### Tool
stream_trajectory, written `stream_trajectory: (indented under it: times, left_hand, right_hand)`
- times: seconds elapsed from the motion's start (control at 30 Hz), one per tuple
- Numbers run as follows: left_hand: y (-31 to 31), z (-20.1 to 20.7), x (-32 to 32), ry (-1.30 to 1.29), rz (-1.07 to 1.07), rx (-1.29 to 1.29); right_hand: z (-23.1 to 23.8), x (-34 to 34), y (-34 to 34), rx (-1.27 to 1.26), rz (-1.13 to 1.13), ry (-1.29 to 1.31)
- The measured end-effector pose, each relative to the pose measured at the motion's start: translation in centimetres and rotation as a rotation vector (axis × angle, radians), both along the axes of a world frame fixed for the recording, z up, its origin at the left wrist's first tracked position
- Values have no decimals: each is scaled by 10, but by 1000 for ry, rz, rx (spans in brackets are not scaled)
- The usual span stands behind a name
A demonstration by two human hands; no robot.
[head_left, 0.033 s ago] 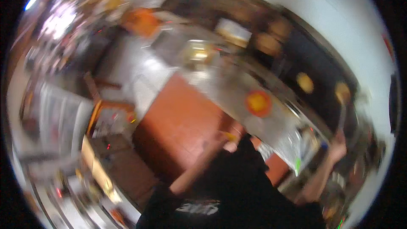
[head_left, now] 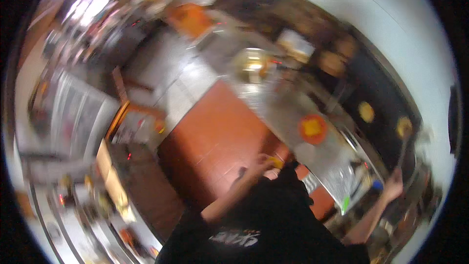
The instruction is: The person opens a package of round yellow items and places them into a fryer basket. They then tear lettuce leaves and place them into a paper bag, add a cooked patty and a fried egg, and fold the bag to complete the assembly.
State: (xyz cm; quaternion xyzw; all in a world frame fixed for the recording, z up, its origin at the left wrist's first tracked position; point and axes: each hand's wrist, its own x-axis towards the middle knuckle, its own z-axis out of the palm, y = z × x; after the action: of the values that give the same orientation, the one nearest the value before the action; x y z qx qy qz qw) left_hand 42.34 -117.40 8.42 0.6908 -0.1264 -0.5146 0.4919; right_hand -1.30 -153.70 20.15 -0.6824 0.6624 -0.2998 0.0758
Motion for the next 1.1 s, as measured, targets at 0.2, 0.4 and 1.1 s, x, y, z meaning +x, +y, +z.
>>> stream_trajectory:
  times: [0.2, 0.4, 1.1]
  left_hand:
    - [121, -22, 64, 298, 421, -309]
    - [303, -35, 132, 197, 899, -459]
    - [795, 26, 184, -302, 2485, -286]
  right_hand:
    - [12, 26, 15, 71, -95, 2]
    - [20, 264, 68, 179, 307, -865]
    - [-3, 1011, 978, 21, 2772, -139]
